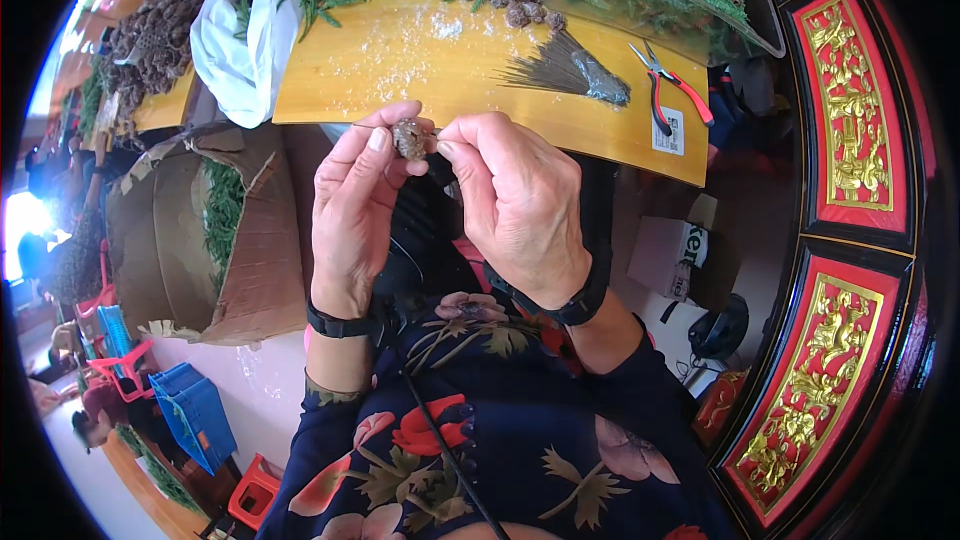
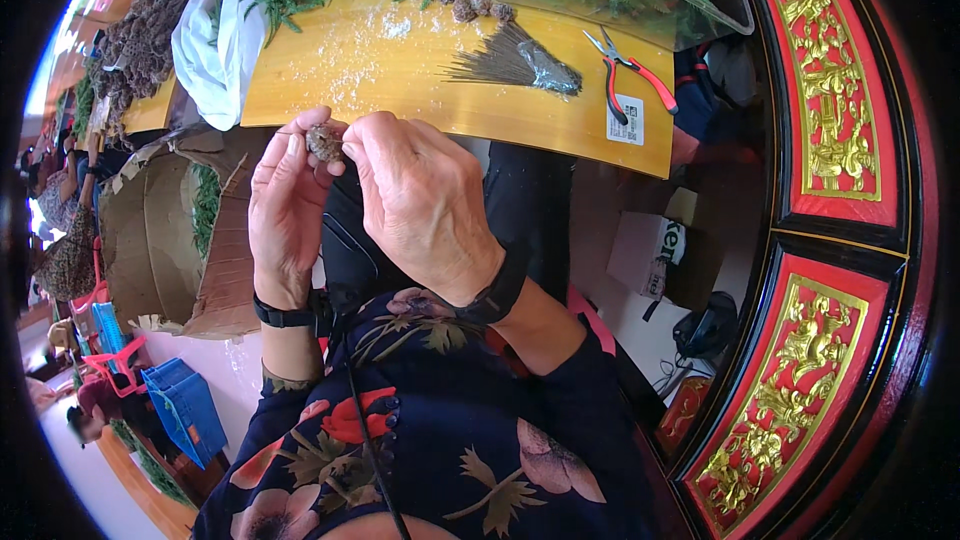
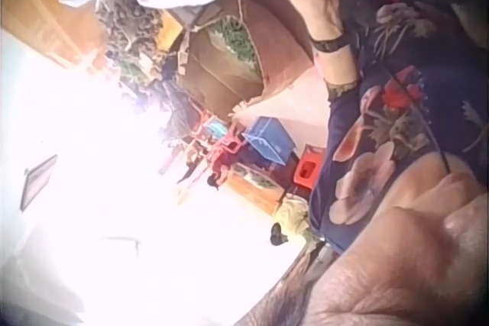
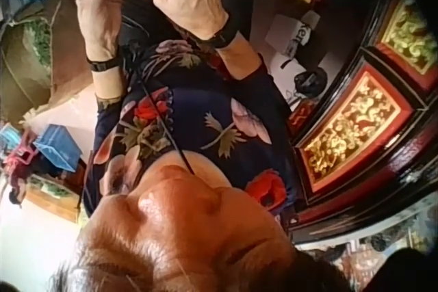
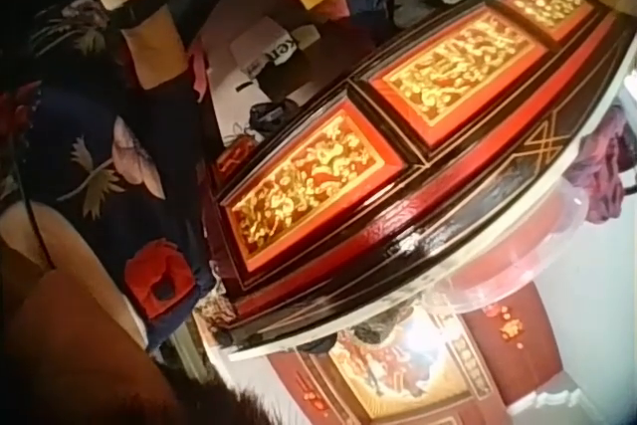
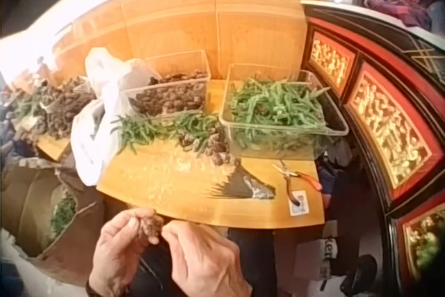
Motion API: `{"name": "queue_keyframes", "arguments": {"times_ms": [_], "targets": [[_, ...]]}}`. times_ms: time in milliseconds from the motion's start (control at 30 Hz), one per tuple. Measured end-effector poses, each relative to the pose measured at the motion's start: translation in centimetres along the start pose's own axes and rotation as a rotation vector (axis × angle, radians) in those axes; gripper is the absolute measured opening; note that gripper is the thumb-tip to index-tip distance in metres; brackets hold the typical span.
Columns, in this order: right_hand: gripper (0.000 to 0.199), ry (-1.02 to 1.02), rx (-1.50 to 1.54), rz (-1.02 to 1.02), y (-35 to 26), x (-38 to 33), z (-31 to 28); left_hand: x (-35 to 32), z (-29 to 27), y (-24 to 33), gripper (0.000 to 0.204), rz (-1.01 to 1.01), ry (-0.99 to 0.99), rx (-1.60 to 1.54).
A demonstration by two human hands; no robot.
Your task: Trimming and attaching artificial foliage to base components using pliers to create decorative plant arrangements.
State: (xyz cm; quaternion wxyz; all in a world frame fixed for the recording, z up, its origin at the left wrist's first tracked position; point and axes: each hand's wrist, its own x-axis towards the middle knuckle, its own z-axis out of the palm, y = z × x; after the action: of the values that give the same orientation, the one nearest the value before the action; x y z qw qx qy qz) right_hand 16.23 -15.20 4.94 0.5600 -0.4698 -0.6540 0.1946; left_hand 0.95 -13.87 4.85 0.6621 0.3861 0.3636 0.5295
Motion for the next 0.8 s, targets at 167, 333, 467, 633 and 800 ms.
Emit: {"name": "queue_keyframes", "arguments": {"times_ms": [167,333,467,633,800], "targets": [[0.008,0.017,0.024,0.01,0.3,-0.1,0.4,0.1,-0.6,-0.8,0.03,-0.022,-0.036,-0.007],[0.008,-0.034,0.065,0.043,0.6,0.1,0.2,0.1,-0.8,-0.5,0.03,-0.042,-0.005,-0.125],[0.005,-0.071,0.136,0.112,1.1,0.1,0.0,0.0,-0.6,-0.4,0.03,-0.061,-0.021,-0.144],[0.004,-0.154,0.286,0.22,2.3,0.1,-0.2,0.0,-1.1,-0.9,0.03,-0.053,-0.059,-0.141],[0.004,-0.201,0.395,0.301,2.9,0.0,-0.2,-0.2,-1.1,-1.2,0.029,-0.045,-0.069,-0.126]]}}
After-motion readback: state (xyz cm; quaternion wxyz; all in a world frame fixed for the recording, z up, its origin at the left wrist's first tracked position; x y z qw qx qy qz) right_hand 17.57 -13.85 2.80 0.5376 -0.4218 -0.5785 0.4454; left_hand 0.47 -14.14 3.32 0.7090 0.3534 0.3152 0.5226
